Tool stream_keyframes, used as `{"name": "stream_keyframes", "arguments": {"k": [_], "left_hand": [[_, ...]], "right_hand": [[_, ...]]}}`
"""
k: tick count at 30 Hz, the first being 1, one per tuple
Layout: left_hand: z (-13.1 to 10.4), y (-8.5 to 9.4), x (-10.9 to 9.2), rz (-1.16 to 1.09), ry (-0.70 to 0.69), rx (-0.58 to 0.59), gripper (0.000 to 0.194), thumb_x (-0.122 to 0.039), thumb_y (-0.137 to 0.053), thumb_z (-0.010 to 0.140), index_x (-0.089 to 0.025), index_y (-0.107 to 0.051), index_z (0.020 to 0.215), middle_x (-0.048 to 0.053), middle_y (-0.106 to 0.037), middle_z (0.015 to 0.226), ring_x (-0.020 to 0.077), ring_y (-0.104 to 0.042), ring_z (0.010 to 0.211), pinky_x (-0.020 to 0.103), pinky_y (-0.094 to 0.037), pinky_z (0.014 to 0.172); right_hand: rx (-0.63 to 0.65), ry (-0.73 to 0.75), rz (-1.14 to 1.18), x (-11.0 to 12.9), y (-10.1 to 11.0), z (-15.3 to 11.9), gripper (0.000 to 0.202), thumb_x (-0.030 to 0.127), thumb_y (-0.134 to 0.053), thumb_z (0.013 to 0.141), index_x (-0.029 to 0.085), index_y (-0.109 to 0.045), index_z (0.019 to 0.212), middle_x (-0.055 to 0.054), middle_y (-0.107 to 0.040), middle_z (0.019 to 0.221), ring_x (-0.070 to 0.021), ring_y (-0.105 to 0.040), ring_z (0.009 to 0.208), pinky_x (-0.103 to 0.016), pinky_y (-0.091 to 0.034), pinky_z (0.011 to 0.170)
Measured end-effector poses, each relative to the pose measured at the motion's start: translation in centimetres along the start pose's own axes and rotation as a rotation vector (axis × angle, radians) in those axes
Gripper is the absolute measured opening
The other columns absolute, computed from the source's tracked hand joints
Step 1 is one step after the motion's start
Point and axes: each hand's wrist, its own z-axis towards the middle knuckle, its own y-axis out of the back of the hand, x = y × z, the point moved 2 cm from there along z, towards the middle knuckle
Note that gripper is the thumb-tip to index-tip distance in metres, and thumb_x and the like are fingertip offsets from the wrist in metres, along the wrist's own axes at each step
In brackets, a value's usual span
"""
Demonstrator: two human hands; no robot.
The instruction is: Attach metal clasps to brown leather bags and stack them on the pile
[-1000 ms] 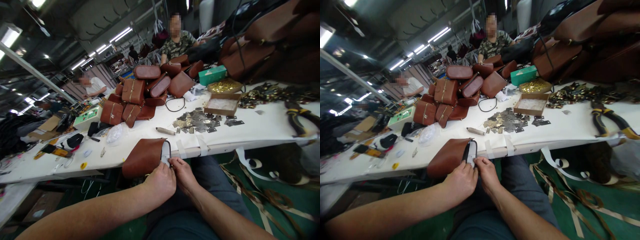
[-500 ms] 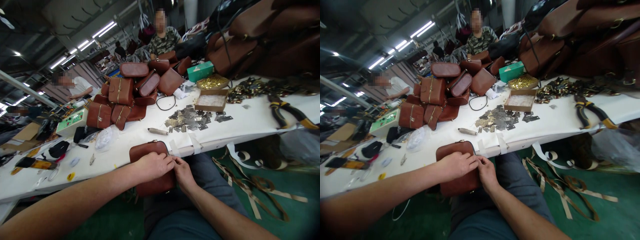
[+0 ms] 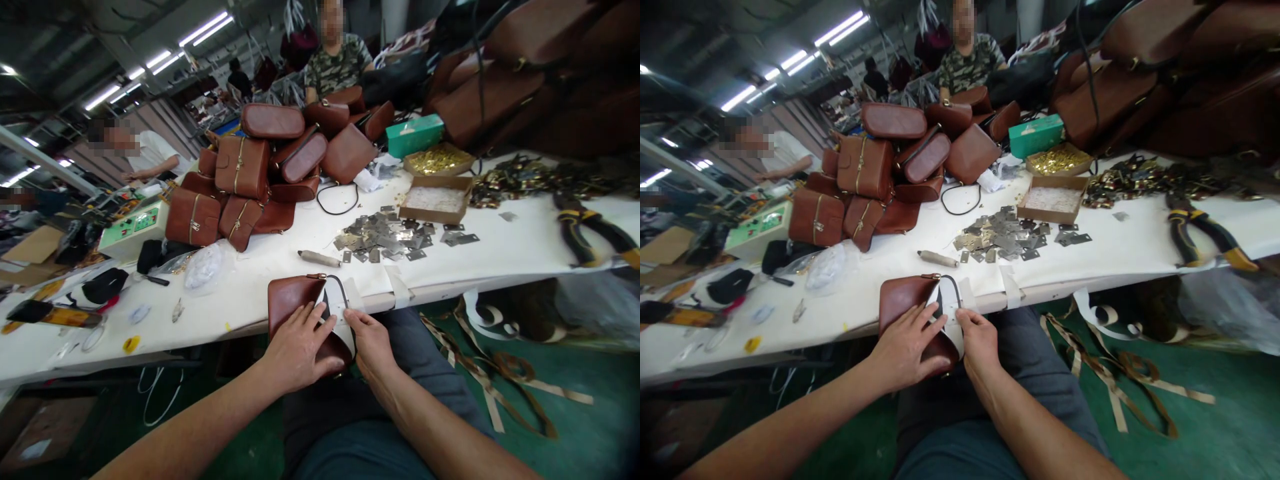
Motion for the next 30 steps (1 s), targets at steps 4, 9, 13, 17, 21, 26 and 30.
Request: {"name": "stream_keyframes", "arguments": {"k": [4, 9, 13, 17, 21, 26, 30], "left_hand": [[1.0, -0.3, 0.5, -0.091, -0.018, 0.052, 0.077, -0.065, -0.066, 0.089, -0.022, -0.051, 0.150, 0.013, -0.036, 0.167, 0.0397, -0.042, 0.149, 0.054, -0.035, 0.125], [1.3, 0.0, 1.9, -0.136, -0.046, 0.081, 0.072, -0.059, -0.066, 0.089, -0.017, -0.054, 0.146, 0.010, -0.046, 0.161, 0.0357, -0.047, 0.144, 0.049, -0.036, 0.125], [1.5, 0.4, 2.3, -0.122, -0.090, 0.112, 0.076, -0.061, -0.064, 0.090, -0.021, -0.049, 0.153, 0.005, -0.043, 0.164, 0.0397, -0.046, 0.143, 0.051, -0.041, 0.120], [2.0, 1.1, 2.5, -0.109, -0.128, 0.127, 0.073, -0.062, -0.063, 0.089, -0.021, -0.054, 0.148, 0.005, -0.049, 0.160, 0.0385, -0.050, 0.138, 0.049, -0.046, 0.113], [2.2, 1.4, 2.8, -0.105, -0.143, 0.095, 0.070, -0.065, -0.065, 0.087, -0.022, -0.060, 0.142, 0.007, -0.052, 0.157, 0.0366, -0.055, 0.129, 0.048, -0.050, 0.104], [2.2, 1.1, 3.2, -0.109, -0.158, 0.052, 0.062, -0.060, -0.071, 0.084, -0.021, -0.066, 0.132, 0.005, -0.056, 0.154, 0.0351, -0.057, 0.123, 0.044, -0.053, 0.095], [2.1, 0.9, 3.4, -0.120, -0.162, 0.040, 0.063, -0.059, -0.075, 0.082, -0.023, -0.066, 0.132, 0.005, -0.058, 0.151, 0.0330, -0.058, 0.119, 0.042, -0.053, 0.088]], "right_hand": [[-0.035, -0.003, -0.007, 0.1, -0.4, 0.1, 0.035, 0.038, -0.095, 0.054, 0.017, -0.075, 0.074, -0.004, -0.074, 0.075, -0.0169, -0.063, 0.071, -0.030, -0.053, 0.072], [-0.033, -0.015, -0.043, 0.2, -0.5, 0.3, 0.037, 0.038, -0.095, 0.051, 0.016, -0.075, 0.073, -0.005, -0.074, 0.074, -0.0179, -0.063, 0.068, -0.032, -0.054, 0.069], [-0.018, -0.011, -0.110, 0.6, -0.5, 0.6, 0.040, 0.039, -0.096, 0.050, 0.015, -0.077, 0.074, -0.007, -0.075, 0.077, -0.0188, -0.065, 0.072, -0.031, -0.054, 0.071], [0.002, -0.034, -0.229, 1.1, -0.1, 0.5, 0.041, 0.045, -0.095, 0.054, 0.015, -0.078, 0.076, -0.006, -0.073, 0.071, -0.0180, -0.062, 0.062, -0.030, -0.050, 0.059], [0.076, 0.079, -0.692, 4.1, 1.5, 0.4, 0.040, 0.055, -0.085, 0.070, 0.018, -0.080, 0.084, -0.007, -0.072, 0.069, -0.0232, -0.065, 0.062, -0.034, -0.049, 0.060], [0.014, 0.696, -1.336, 12.5, 1.0, 3.4, 0.032, 0.053, -0.070, 0.087, 0.025, -0.080, 0.100, -0.007, -0.077, 0.095, -0.0246, -0.070, 0.080, -0.038, -0.050, 0.079], [0.043, 0.885, -1.802, 16.9, -1.6, 8.8, 0.039, 0.046, -0.070, 0.089, 0.028, -0.078, 0.122, -0.010, -0.072, 0.121, -0.0273, -0.068, 0.094, -0.037, -0.045, 0.072]]}}
